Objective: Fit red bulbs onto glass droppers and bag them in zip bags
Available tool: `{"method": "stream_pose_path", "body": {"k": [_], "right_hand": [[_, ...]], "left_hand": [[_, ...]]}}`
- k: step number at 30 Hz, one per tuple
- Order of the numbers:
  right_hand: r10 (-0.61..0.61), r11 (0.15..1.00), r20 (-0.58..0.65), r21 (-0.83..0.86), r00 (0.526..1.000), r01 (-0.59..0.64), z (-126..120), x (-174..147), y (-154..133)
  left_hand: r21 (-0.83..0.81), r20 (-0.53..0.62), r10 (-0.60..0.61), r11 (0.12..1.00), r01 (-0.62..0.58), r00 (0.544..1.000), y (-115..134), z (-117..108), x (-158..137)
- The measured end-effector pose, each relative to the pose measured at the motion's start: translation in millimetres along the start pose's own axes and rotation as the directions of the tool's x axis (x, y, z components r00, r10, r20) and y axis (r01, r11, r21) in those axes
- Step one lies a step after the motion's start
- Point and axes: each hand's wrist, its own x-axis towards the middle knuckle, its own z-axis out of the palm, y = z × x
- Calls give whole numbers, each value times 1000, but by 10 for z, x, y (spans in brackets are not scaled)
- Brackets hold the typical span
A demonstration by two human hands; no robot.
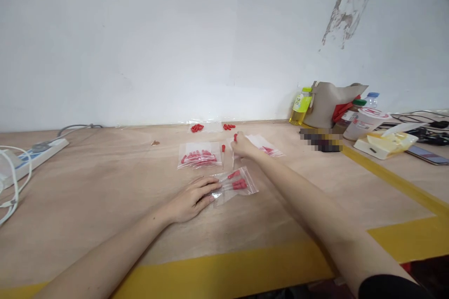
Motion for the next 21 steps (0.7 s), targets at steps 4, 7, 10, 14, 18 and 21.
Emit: {"method": "stream_pose_path", "body": {"k": [4, 7, 10, 14, 18, 21], "right_hand": [[-24, 998, -127, 62, 992, 32, -518, -351, 233], [78, 969, -188, 243, 979, -31, -695, -612, 447], [176, 900, -240, 431, 955, -57, -678, -747, 551], [203, 847, -249, 529, 947, -42, -521, -778, 518], [206, 819, -182, 569, 961, -68, -370, -823, 467], [209, 793, -74, 597, 975, -125, -318, -894, 447]], "left_hand": [[6, 16, 2, 1000, -2, 1000, -14, -1, -2], [-4, 28, -15, 1000, 15, 1000, -19, -2, -4], [-16, 30, -23, 1000, 23, 999, -21, -3, -6], [-16, 19, -11, 1000, 11, 1000, -25, -1, -4], [-5, 21, -15, 1000, 15, 1000, -28, 2, -1], [-3, 28, -25, 1000, 25, 999, -26, 1, 0]]}}
